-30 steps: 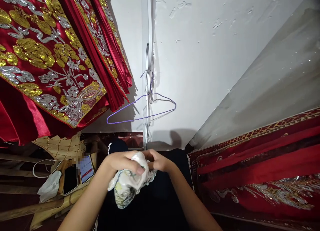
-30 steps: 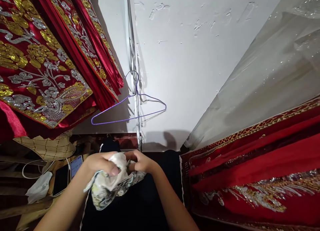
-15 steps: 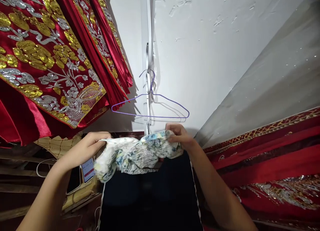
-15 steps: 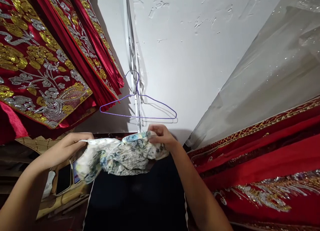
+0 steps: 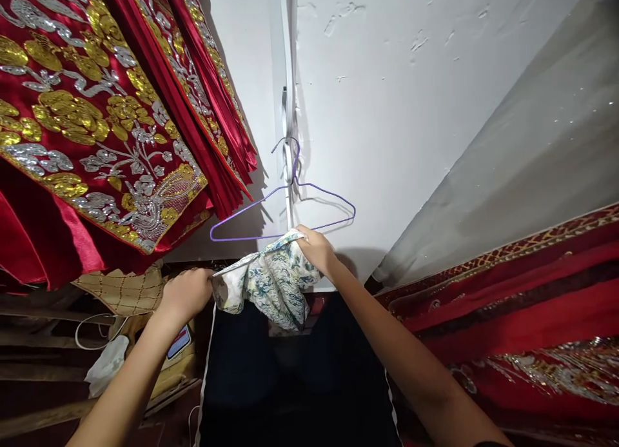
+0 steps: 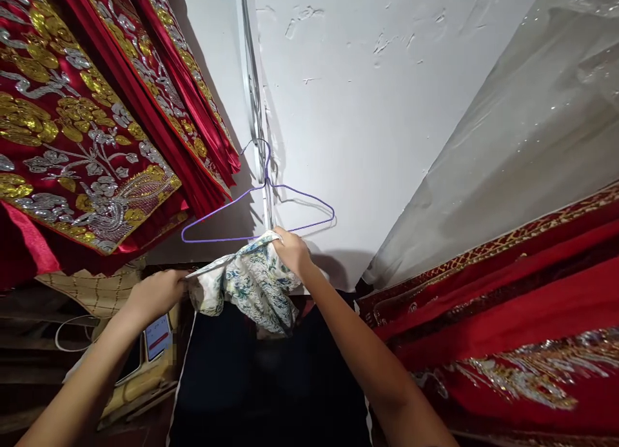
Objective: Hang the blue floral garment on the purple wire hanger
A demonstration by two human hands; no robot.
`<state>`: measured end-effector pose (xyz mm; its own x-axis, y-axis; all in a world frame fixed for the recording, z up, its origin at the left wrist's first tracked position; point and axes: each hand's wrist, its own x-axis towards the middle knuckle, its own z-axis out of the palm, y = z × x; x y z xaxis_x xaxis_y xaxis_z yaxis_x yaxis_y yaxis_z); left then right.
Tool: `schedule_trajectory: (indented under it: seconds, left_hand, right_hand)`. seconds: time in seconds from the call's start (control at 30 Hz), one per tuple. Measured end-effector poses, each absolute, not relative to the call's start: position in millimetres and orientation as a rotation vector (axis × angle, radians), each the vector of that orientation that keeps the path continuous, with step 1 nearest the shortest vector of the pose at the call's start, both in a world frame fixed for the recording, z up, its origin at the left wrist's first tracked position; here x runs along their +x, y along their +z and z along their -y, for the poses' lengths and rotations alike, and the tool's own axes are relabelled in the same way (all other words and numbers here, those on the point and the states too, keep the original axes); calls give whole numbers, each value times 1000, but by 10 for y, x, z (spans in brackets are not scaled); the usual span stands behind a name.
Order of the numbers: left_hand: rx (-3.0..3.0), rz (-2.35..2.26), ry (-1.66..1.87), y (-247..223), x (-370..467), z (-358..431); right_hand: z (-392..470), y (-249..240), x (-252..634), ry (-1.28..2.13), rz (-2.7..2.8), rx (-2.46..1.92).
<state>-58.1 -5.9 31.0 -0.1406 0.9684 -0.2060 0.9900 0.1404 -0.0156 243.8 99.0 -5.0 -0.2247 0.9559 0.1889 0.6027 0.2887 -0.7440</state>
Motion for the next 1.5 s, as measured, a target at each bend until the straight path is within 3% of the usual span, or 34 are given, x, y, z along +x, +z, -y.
schedule_trajectory:
  seconds: [0.13,0.33,0.57,0.97,1.2,1.5]
  left_hand:
    - [1861,-2335,-134,256,-644,-91]
    - [1904,-2267,508,357,-653,-325]
    - [1913,-1863,1055,460,-522,-698]
    - [1382,-1731,1750,321,-730,-386]
    - [1449,-1766,1822,532,-526,-396]
    - [2094,-1632,1289,802,209,-639]
  right_hand:
    - [-789,-96,2621,617,1895,-1293]
    - [-570,77,2787,701,1854,-1278]
    - [-395,160,2710,756,1884,-1291]
    - [-468,111,2575,709,1842,-1386]
    - [-411,105,2649,739,1834,-1328]
    - [-290,150,2590,839,1863,-1323]
